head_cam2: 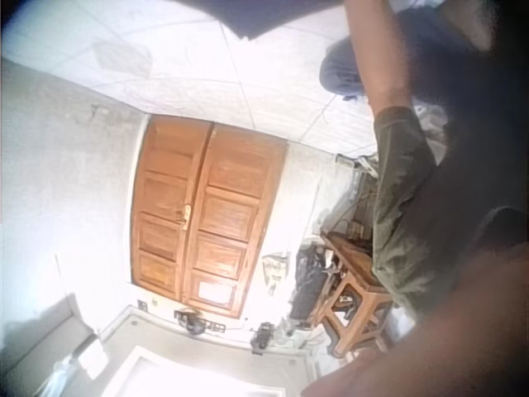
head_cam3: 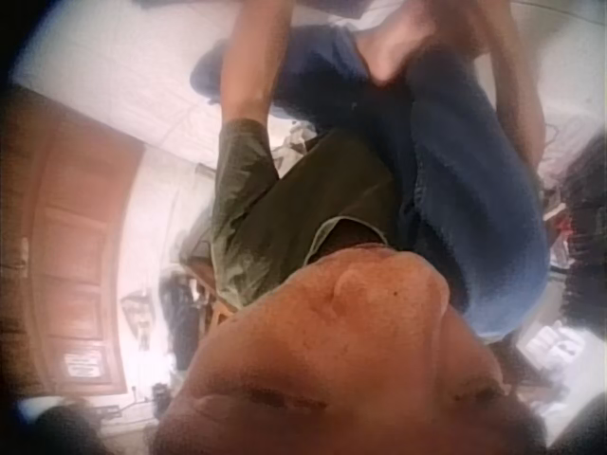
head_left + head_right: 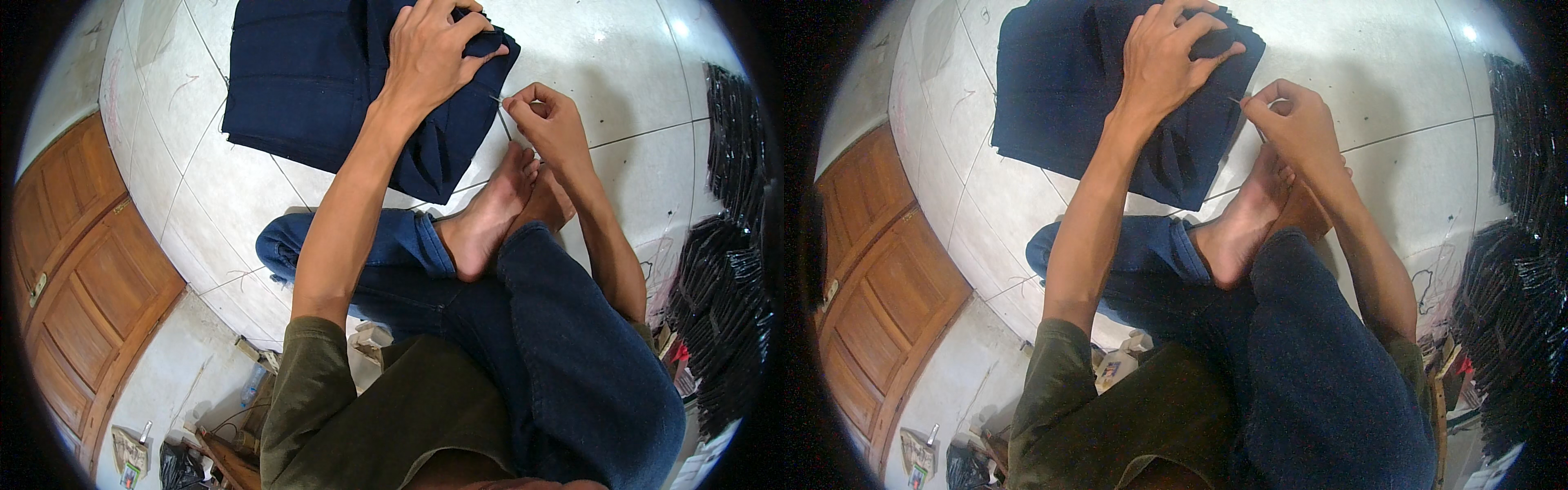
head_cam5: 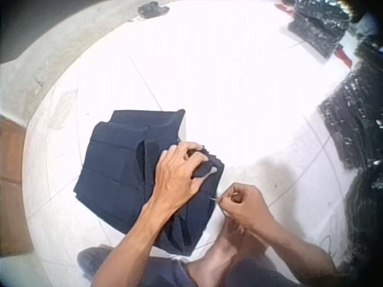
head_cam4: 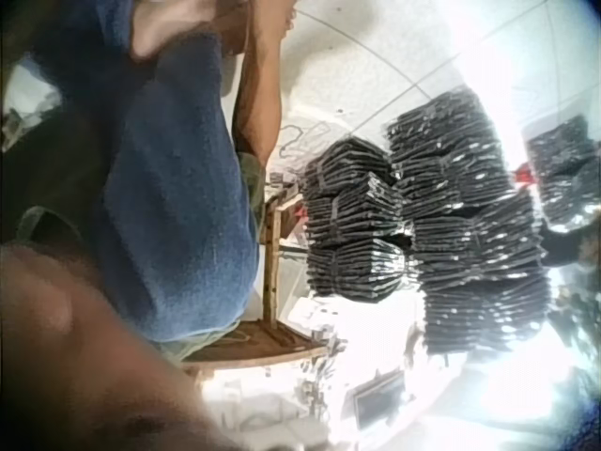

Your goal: The person sits on the floor and uses red-handled scissors to cut a stack of dark blue fabric. They hold the fabric with one hand and cut along the edge with the other, occasionally adjusting the stack.

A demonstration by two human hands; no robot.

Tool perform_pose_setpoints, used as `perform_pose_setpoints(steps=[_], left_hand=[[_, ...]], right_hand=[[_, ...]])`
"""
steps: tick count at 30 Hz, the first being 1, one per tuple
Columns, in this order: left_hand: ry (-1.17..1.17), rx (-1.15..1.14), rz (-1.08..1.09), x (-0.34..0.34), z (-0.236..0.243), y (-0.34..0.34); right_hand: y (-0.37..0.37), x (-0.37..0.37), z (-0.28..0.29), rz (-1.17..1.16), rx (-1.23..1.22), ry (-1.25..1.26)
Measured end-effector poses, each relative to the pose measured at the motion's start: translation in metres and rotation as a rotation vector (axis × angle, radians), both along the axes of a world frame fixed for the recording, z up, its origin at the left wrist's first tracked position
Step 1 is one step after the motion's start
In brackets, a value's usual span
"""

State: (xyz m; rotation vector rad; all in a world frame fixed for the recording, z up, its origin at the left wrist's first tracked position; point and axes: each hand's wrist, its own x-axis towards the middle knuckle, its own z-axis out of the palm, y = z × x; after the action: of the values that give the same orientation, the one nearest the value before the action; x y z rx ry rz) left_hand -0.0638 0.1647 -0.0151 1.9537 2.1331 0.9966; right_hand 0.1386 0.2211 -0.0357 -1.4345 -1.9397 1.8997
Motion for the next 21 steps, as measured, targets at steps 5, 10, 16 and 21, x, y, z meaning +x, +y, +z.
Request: perform_pose_setpoints(steps=[5, 10, 16, 21], left_hand=[[0.004, 0.006, -0.002, 0.0, 0.0, 0.0], [0.0, 0.002, -0.004, 0.0, -0.001, 0.0], [0.252, 0.091, -0.073, -0.001, -0.007, -0.019], [0.383, -0.121, -0.613, 0.001, 0.015, -0.076]], right_hand=[[0.0, -0.001, 0.002, 0.006, 0.012, -0.023], [0.001, -0.002, 0.006, 0.041, 0.05, -0.048], [0.007, 0.022, 0.009, -0.068, -0.078, -0.002], [0.013, 0.047, 0.006, -0.253, -0.139, -0.015]])
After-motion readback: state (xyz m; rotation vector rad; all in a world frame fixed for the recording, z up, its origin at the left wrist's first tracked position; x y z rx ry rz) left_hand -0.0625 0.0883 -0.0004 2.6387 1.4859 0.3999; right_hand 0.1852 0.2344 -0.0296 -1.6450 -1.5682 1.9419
